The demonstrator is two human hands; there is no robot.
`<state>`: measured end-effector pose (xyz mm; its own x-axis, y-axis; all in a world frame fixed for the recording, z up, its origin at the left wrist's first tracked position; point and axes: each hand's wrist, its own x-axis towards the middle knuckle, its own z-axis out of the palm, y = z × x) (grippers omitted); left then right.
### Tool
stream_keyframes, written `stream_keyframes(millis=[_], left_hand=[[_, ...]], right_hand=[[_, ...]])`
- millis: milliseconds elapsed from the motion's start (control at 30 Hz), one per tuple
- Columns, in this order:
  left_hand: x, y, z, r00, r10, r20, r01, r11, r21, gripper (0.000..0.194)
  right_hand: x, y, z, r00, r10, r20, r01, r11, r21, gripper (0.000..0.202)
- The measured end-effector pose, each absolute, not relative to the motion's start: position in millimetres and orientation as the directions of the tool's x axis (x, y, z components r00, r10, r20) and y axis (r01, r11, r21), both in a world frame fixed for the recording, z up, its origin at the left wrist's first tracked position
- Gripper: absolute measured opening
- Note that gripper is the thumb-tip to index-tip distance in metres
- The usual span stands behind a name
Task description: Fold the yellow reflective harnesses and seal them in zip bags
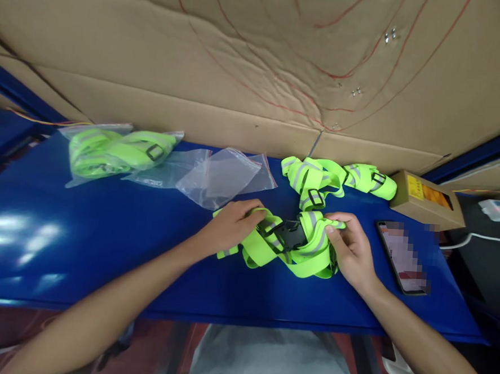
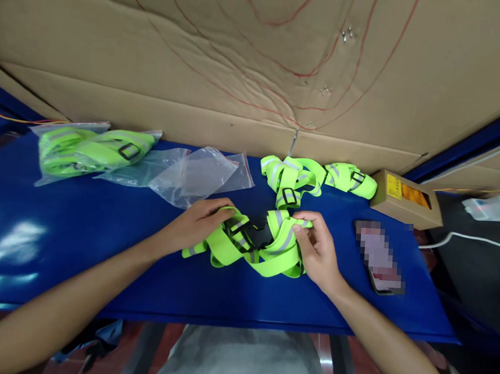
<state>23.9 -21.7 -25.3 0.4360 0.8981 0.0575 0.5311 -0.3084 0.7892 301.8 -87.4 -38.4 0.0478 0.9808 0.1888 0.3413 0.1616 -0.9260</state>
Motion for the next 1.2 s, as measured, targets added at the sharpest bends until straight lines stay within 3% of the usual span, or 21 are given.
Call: stream_keyframes(millis=[67, 133, 200, 333, 500, 567, 633, 767, 867, 967, 1067, 1200], left_hand=[[27, -23, -31, 0.445, 0.890, 0.098, 0.581, -0.370, 0.724, 0.030], [29, -28, -32, 0.455, 0.855, 0.250, 0.577, -0.497, 0.648, 0.028], [31, -35, -30, 0.527, 0.755, 0.391, 0.499, -0.647, 0.576, 0.039], [32, -47, -24, 0.721, 0.546, 0.426, 0.324, -0.810, 0.489, 0.051], [33, -58, -17, 0.544, 0.531, 0.650, 0.149, -0.823, 0.548, 0.041], [35, -61, -16, 0.538, 0.528, 0.657, 0.193, -0.836, 0.513, 0.056], [38, -60, -19, 0.611, 0.538, 0.580, 0.346, -0.841, 0.416, 0.072], [42, -51, -32, 0.703, 0.601, 0.381, 0.498, -0.798, 0.339, 0.061], [38, -43, -35, 0.740, 0.585, 0.332, 0.490, -0.807, 0.330, 0.054], [34, -38, -33, 0.756, 0.584, 0.295, 0.478, -0.801, 0.360, 0.048], [34, -39, -34, 0.768, 0.578, 0.276, 0.452, -0.795, 0.405, 0.058], [42, -49, -37, 0.750, 0.532, 0.393, 0.443, -0.845, 0.299, 0.072]], right_hand=[[301, -88, -40, 0.070, 0.975, 0.212, 0.341, 0.176, -0.923, 0.019], [302, -89, -43, 0.081, 0.978, 0.193, 0.307, 0.160, -0.938, 0.019], [304, -88, -46, 0.060, 0.990, 0.125, 0.240, 0.108, -0.965, 0.020], [307, -85, -51, -0.054, 0.998, 0.011, 0.090, 0.016, -0.996, 0.023], [305, -85, -45, -0.016, 1.000, -0.026, -0.019, -0.027, -0.999, 0.026], [303, -86, -40, -0.030, 0.996, -0.079, -0.077, -0.081, -0.994, 0.029], [302, -86, -35, -0.116, 0.982, -0.149, -0.147, -0.165, -0.975, 0.034], [303, -81, -33, -0.211, 0.955, -0.207, -0.214, -0.252, -0.944, 0.036], [307, -79, -37, -0.210, 0.961, -0.181, -0.141, -0.214, -0.967, 0.028], [311, -83, -38, -0.210, 0.976, -0.061, 0.130, -0.034, -0.991, 0.016], [311, -92, -33, -0.254, 0.956, 0.148, 0.368, 0.236, -0.899, 0.020], [302, -99, -28, -0.326, 0.902, 0.284, 0.471, 0.416, -0.778, 0.017]])
